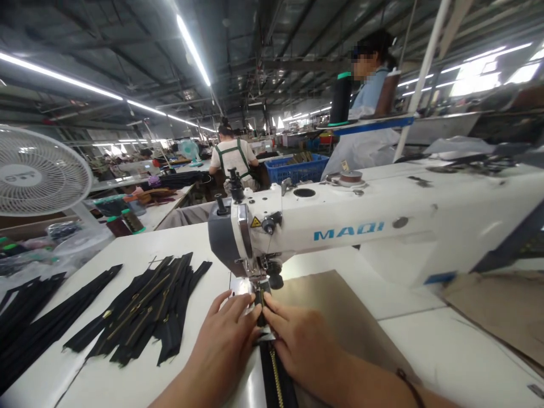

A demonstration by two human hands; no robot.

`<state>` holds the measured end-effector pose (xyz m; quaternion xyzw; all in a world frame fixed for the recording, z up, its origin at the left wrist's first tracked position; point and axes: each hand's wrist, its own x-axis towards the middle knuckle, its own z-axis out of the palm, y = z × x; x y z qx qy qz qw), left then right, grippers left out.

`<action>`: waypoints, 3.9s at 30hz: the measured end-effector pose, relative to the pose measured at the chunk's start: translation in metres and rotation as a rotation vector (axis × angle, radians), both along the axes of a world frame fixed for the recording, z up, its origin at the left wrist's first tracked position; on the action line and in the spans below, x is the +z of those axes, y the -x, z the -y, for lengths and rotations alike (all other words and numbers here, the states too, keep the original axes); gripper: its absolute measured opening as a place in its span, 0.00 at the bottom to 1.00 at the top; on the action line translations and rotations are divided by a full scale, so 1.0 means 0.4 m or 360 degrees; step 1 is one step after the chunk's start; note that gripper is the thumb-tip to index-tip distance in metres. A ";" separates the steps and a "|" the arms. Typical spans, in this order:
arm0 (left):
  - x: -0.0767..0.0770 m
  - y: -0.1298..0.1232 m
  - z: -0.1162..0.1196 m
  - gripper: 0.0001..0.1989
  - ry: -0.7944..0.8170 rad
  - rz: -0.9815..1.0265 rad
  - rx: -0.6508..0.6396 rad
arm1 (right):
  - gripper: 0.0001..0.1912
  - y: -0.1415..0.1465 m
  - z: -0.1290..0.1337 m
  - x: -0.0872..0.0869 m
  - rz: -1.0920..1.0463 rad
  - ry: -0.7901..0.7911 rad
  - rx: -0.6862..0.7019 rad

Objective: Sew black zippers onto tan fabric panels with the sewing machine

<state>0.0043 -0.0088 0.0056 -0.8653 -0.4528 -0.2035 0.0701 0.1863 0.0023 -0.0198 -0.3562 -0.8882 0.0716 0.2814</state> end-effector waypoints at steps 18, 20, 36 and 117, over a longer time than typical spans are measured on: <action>0.034 0.004 -0.010 0.12 0.0096 -0.0122 -0.0058 | 0.24 -0.009 -0.007 0.035 -0.0021 0.0106 0.0030; 0.026 0.010 0.025 0.15 0.0098 -0.0071 -0.0140 | 0.24 -0.026 0.040 0.030 -0.0018 0.0120 0.0088; 0.129 0.005 0.074 0.15 0.0713 0.0545 -0.0105 | 0.13 -0.031 0.070 0.196 -0.0002 0.0310 -0.0183; 0.000 -0.002 0.003 0.18 0.0149 0.0062 -0.0062 | 0.15 -0.025 -0.110 0.033 0.0027 -0.0013 -0.0120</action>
